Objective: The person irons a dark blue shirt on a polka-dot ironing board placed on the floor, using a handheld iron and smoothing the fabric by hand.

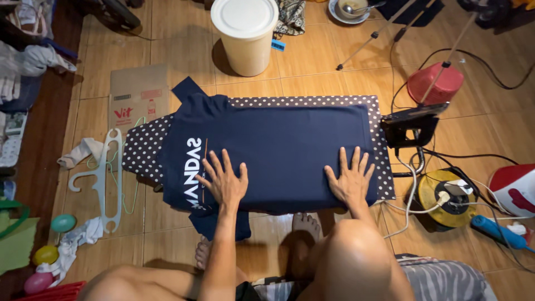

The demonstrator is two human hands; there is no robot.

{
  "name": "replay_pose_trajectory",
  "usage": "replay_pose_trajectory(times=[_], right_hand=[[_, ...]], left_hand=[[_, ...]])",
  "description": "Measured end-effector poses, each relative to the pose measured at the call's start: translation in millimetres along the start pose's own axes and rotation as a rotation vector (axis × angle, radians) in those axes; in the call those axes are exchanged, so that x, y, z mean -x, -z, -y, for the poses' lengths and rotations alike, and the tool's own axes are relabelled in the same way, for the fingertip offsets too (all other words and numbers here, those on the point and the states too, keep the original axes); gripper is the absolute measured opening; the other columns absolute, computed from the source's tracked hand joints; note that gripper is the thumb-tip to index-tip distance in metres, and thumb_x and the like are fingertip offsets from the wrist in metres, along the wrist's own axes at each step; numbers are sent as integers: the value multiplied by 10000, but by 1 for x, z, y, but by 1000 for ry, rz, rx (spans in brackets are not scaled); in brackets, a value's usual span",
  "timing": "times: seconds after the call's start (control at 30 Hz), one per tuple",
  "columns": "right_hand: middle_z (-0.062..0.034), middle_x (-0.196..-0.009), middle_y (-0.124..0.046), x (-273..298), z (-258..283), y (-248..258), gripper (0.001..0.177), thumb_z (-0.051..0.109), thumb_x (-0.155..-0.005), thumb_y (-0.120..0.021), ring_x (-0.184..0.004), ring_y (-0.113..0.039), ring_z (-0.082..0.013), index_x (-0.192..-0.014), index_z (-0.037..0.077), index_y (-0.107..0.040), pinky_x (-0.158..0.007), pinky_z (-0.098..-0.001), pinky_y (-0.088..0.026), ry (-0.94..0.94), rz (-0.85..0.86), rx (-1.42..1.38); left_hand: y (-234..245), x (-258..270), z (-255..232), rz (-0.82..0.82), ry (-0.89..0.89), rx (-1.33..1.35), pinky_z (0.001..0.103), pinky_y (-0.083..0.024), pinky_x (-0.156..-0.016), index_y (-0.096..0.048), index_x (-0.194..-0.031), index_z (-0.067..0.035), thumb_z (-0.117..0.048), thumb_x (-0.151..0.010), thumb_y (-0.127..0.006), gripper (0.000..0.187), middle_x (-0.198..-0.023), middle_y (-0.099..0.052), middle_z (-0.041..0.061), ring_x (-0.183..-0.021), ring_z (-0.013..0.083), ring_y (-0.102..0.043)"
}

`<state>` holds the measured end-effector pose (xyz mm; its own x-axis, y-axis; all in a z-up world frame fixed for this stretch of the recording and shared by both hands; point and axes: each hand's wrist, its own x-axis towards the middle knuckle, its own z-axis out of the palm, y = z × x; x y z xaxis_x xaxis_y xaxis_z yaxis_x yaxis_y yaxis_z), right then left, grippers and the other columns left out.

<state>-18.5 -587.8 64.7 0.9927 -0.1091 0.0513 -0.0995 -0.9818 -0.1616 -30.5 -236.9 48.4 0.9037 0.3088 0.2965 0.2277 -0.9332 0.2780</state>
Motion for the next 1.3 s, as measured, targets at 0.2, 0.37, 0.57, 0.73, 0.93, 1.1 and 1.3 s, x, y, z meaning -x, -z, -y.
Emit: replay_pose_trajectory(times=[0.2,0.37,0.57,0.73,0.93,1.1,1.3], right_hand=[[-245,-1686,-140,-39,3,-5,848,696,-937,-429,-1533,-93,-492,-1618,208,-298,-1194,-662,-49,24,-9,-13],[-246,-1691,-137,-78,8,-9,847,693,-943,-433,-1540,-84,-492,-1624,208,-295,-1206,-656,-31,36,-12,-23],[-246,-1694,-138,-120,17,-10,842,680,-950,-440,-1546,-78,-488,-1629,203,-292,-1208,-652,-18,46,-19,-51],[-239,-1697,-142,-152,23,-8,848,680,-953,-439,-1549,-86,-482,-1636,199,-294,-1212,-655,-24,59,-25,-65],[-231,-1688,-176,-179,30,-7,845,690,-951,-447,-1540,-118,-476,-1618,186,-327,-1214,-638,-50,51,-46,-48],[-241,-1671,-224,-195,35,-6,821,684,-955,-453,-1534,-148,-476,-1607,192,-359,-1206,-646,-71,44,-49,-26],[-243,-1662,-255,-206,36,-9,811,681,-954,-461,-1527,-162,-478,-1597,193,-380,-1212,-639,-73,54,-70,-34]], left_hand=[[-15,-35,-7,-13,-11,8,815,-93,-1105,-444,-1558,-102,-551,-972,-515,741,-1626,-325,260,-1499,521,-238],[-25,-71,-14,7,14,11,804,-81,-1114,-426,-1558,-118,-557,-957,-510,750,-1633,-310,236,-1507,508,-219],[-40,-111,-22,10,23,16,786,-83,-1141,-422,-1567,-136,-564,-973,-500,736,-1647,-304,212,-1521,482,-215],[-50,-139,-27,7,24,16,791,-95,-1133,-435,-1563,-131,-560,-976,-501,731,-1640,-313,208,-1517,488,-219],[-60,-167,-33,-11,6,16,794,-107,-1124,-455,-1548,-121,-561,-972,-509,726,-1636,-317,218,-1511,488,-221],[-67,-186,-35,9,12,24,790,-102,-1125,-469,-1537,-122,-558,-969,-507,717,-1633,-321,220,-1512,480,-224],[-71,-194,-37,1,25,32,787,-74,-1135,-490,-1526,-119,-561,-968,-511,712,-1625,-341,216,-1515,468,-231]])
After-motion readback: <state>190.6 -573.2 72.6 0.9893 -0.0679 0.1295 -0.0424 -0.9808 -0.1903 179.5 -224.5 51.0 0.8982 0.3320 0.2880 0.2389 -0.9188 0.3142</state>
